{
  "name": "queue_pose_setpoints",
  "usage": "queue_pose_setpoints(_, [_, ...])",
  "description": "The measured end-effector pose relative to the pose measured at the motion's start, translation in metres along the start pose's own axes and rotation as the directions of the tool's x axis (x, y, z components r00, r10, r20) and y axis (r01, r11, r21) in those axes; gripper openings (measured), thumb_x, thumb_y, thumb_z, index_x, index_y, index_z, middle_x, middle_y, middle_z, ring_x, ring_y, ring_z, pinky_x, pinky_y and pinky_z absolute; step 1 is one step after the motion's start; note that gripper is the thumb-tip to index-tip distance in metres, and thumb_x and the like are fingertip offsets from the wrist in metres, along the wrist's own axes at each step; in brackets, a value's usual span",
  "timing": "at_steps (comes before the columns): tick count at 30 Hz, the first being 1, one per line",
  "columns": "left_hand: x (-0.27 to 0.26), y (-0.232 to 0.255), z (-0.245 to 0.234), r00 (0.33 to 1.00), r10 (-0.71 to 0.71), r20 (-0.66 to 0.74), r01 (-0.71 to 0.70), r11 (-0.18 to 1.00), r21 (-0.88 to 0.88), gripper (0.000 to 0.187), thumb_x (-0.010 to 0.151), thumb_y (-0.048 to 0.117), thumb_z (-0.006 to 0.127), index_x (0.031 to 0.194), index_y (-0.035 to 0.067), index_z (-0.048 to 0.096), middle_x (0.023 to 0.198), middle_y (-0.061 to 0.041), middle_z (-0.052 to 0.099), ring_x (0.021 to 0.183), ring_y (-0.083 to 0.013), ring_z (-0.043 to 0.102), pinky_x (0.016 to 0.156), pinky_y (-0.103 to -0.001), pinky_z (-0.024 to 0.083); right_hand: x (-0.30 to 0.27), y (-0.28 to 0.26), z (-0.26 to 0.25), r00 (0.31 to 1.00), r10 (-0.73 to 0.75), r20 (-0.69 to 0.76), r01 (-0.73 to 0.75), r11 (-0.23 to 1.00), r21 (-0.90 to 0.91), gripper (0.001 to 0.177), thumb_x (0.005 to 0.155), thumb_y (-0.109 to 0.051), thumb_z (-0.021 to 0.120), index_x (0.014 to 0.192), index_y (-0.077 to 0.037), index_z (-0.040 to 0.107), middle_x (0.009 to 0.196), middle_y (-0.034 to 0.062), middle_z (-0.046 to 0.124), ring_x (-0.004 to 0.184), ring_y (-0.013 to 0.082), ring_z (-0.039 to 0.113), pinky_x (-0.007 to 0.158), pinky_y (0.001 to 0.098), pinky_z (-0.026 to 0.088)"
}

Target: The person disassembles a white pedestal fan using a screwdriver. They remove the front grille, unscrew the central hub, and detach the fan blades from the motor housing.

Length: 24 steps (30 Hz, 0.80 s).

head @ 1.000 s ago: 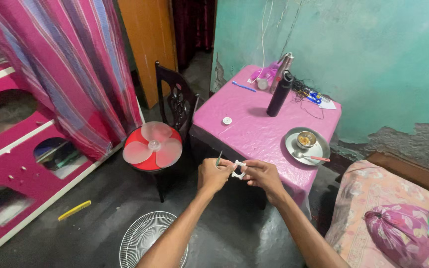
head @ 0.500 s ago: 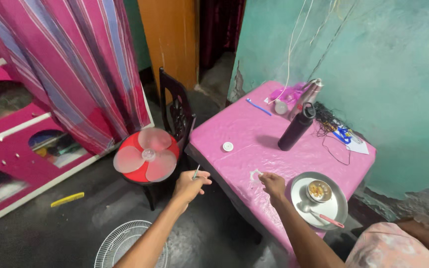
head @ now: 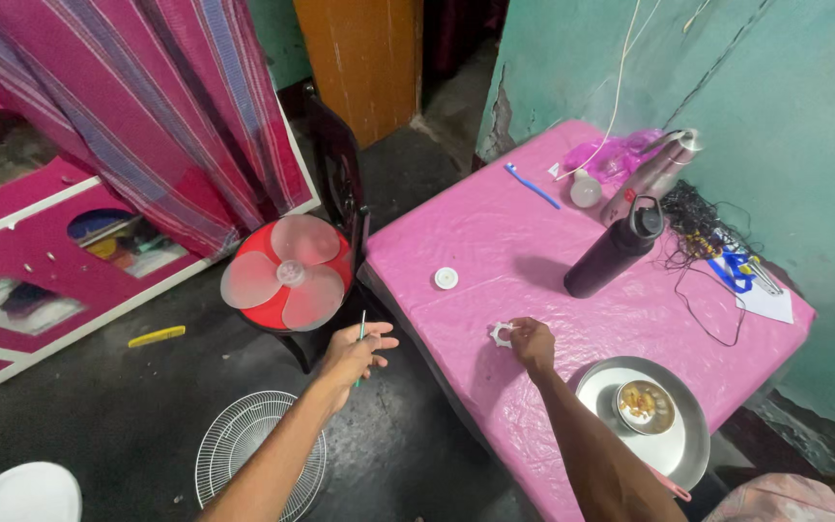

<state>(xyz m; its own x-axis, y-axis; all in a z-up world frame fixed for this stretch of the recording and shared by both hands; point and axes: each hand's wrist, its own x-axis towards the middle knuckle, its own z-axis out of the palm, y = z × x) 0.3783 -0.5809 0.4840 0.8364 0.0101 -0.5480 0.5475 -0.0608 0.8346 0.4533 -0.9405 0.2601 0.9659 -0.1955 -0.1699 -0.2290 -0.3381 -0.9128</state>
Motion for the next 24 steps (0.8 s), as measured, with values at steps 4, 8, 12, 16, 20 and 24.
queue_pose_setpoints(4, [0.006,-0.003,0.009,1.0,-0.019,-0.01,0.018,0.989,-0.148,0.039,0.098,0.014,0.054,0.135,0.004,0.062,0.118,-0.013,0.075,0.071,-0.0084,0.061,0.057,-0.025,0.047,0.003,0.004,-0.007,0.973,-0.231,-0.02,0.22,0.946,-0.24,0.036,0.088,-0.015,0.07,0.122,-0.005,0.074,0.105,0.0168,0.075,0.095,0.0243,0.071,0.084,0.0362,0.056])
queue_pose_setpoints(8, [0.009,0.0,0.015,0.999,-0.02,-0.044,0.016,0.995,-0.103,0.037,0.099,0.019,0.052,0.132,0.006,0.063,0.108,-0.008,0.076,0.066,-0.0082,0.058,0.054,-0.025,0.045,0.0,-0.046,-0.015,0.997,-0.078,-0.015,0.071,0.959,-0.273,0.044,0.088,-0.024,0.074,0.127,-0.004,0.071,0.103,0.0234,0.077,0.095,0.0284,0.074,0.089,0.0374,0.056])
queue_pose_setpoints(12, [0.001,-0.005,0.003,0.998,0.027,-0.063,-0.034,0.994,-0.104,0.036,0.099,0.017,0.054,0.126,0.001,0.07,0.091,-0.007,0.068,0.062,-0.0078,0.049,0.051,-0.025,0.041,-0.036,-0.117,-0.024,0.98,-0.195,0.039,0.197,0.98,-0.041,0.042,0.089,-0.024,0.074,0.123,-0.001,0.07,0.12,0.0182,0.069,0.093,0.0253,0.074,0.079,0.039,0.058])
queue_pose_setpoints(16, [-0.006,-0.006,-0.024,0.996,0.039,-0.075,-0.054,0.979,-0.199,0.041,0.094,0.009,0.049,0.128,0.001,0.069,0.088,-0.006,0.067,0.061,-0.0087,0.051,0.052,-0.024,0.044,-0.068,-0.189,-0.015,0.955,-0.116,0.272,0.158,0.978,-0.138,0.036,0.093,-0.027,0.067,0.122,-0.005,0.072,0.106,0.0153,0.078,0.09,0.021,0.075,0.077,0.037,0.059])
queue_pose_setpoints(20, [-0.028,0.005,-0.039,0.989,0.113,-0.096,-0.134,0.959,-0.25,0.042,0.092,0.01,0.052,0.131,0.004,0.066,0.097,-0.008,0.071,0.071,-0.0125,0.061,0.061,-0.03,0.051,-0.11,-0.254,0.022,0.834,-0.247,0.493,0.415,0.87,-0.266,0.035,0.097,-0.032,0.064,0.117,-0.006,0.076,0.102,0.014,0.079,0.085,0.0195,0.074,0.078,0.0358,0.057])
queue_pose_setpoints(24, [-0.076,0.02,-0.056,0.964,0.058,-0.26,-0.133,0.95,-0.281,0.036,0.098,0.019,0.052,0.13,0.014,0.066,0.116,-0.002,0.074,0.096,-0.0156,0.064,0.084,-0.047,0.05,-0.154,-0.308,0.079,0.72,-0.301,0.626,0.5,0.85,-0.166,0.038,0.099,-0.036,0.063,0.117,-0.006,0.077,0.086,0.0142,0.076,0.075,0.018,0.068,0.072,0.0349,0.055])
